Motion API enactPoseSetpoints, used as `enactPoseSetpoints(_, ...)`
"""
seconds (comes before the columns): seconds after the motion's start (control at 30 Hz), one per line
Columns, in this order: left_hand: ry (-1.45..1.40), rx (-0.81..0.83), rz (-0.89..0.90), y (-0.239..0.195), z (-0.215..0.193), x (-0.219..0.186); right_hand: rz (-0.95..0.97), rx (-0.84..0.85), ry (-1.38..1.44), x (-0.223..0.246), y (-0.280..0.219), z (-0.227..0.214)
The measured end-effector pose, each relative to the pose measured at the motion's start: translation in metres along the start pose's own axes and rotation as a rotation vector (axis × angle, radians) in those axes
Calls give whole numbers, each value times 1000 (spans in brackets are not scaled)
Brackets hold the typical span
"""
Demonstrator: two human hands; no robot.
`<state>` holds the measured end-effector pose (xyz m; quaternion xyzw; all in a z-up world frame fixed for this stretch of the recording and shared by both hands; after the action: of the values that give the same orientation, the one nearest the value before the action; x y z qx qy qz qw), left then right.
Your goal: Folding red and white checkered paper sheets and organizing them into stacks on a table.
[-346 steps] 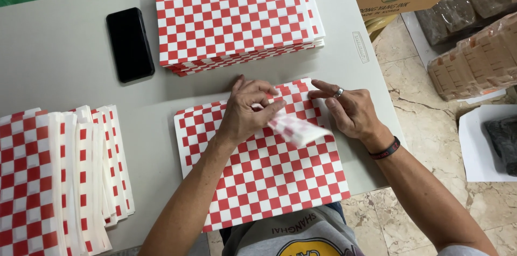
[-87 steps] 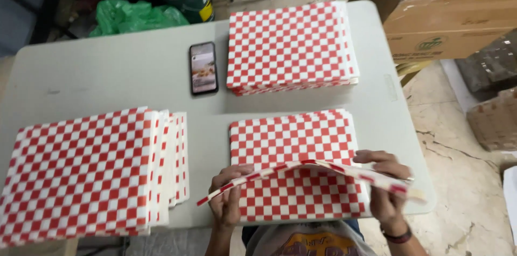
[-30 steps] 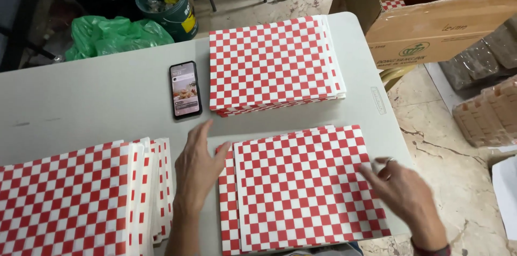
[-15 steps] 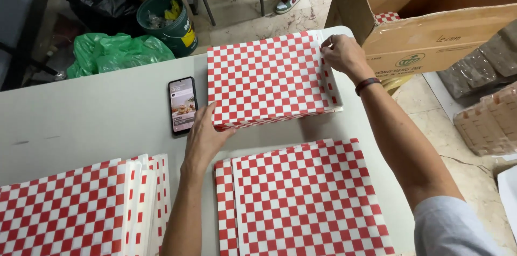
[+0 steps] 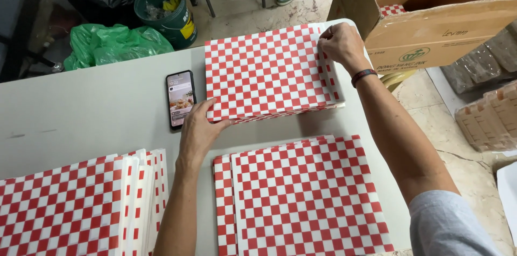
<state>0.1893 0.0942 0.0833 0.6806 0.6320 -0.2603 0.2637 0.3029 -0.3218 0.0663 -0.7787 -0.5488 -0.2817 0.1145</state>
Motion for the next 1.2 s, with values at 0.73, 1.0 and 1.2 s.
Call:
enactPoseSetpoints(0.73, 103, 57, -26, -7, -7, -8, 4, -3, 65, 1, -16, -15)
enactPoseSetpoints(1.0, -526, -61, 1049, -179, -23, -246, -1217, 397, 455, 163, -296, -33)
enactPoseSetpoints(1.2, 628, 615, 962, -243, 110, -244, -1092, 473, 345, 149, -402, 42)
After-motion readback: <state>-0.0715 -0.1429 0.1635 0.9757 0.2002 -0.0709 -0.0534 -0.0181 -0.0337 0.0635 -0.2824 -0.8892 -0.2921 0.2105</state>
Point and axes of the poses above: each hand's wrist, its own y-axis towards the middle knuckle, its own z-axis out of the palm, x = y × z, the point moved 10 cm from there along y, towards the middle knuckle, and after that the axes turned 6 degrees about -x, right-handed, at the moved point
